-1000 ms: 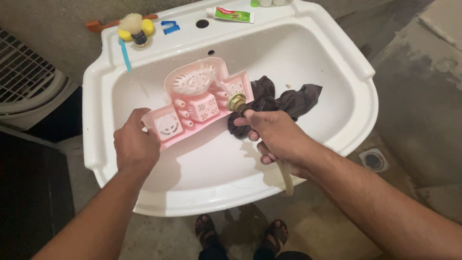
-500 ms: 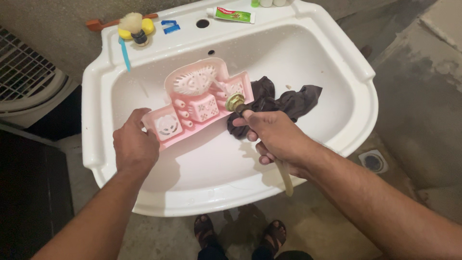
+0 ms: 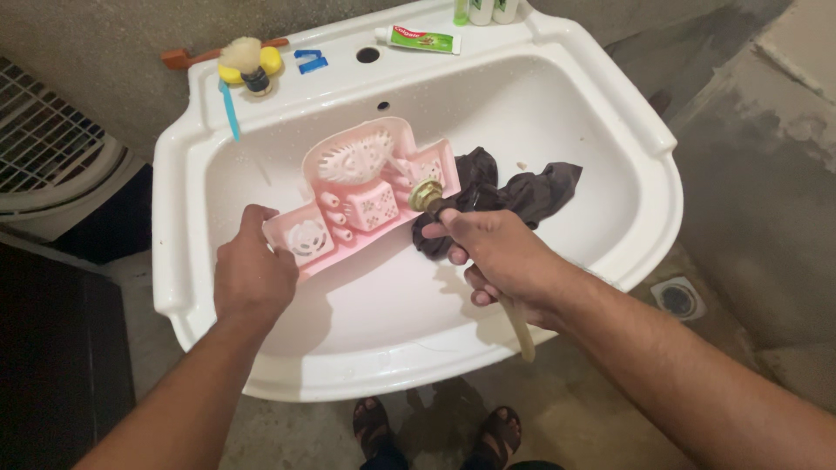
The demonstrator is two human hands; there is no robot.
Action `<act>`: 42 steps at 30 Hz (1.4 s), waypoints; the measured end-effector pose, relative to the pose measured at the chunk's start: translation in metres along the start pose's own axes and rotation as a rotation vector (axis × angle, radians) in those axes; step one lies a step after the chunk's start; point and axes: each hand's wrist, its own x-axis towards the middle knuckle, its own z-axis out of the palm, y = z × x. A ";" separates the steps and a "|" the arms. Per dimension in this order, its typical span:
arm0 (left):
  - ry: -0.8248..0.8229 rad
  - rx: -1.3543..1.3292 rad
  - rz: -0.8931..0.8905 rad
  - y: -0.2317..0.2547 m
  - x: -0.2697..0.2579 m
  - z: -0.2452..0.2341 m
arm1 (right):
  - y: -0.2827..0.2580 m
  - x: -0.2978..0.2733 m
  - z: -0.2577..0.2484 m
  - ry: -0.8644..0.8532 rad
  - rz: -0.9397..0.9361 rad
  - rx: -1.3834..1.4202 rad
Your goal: The person wipes a pink plastic organizer with a dark cloth in a white sink, then rinses it with a handheld shower hose. The person scrubs the interior compartments and exterior surfaces, then uses water to rinse off residue.
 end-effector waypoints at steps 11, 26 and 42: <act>-0.009 0.129 0.188 0.041 0.055 0.009 | 0.002 0.000 -0.009 0.000 0.012 0.037; -0.139 0.137 0.303 0.067 0.156 0.045 | -0.006 0.002 -0.010 -0.109 0.093 0.043; -0.040 0.036 0.043 0.091 0.116 0.044 | -0.002 0.011 -0.006 -0.121 0.067 0.085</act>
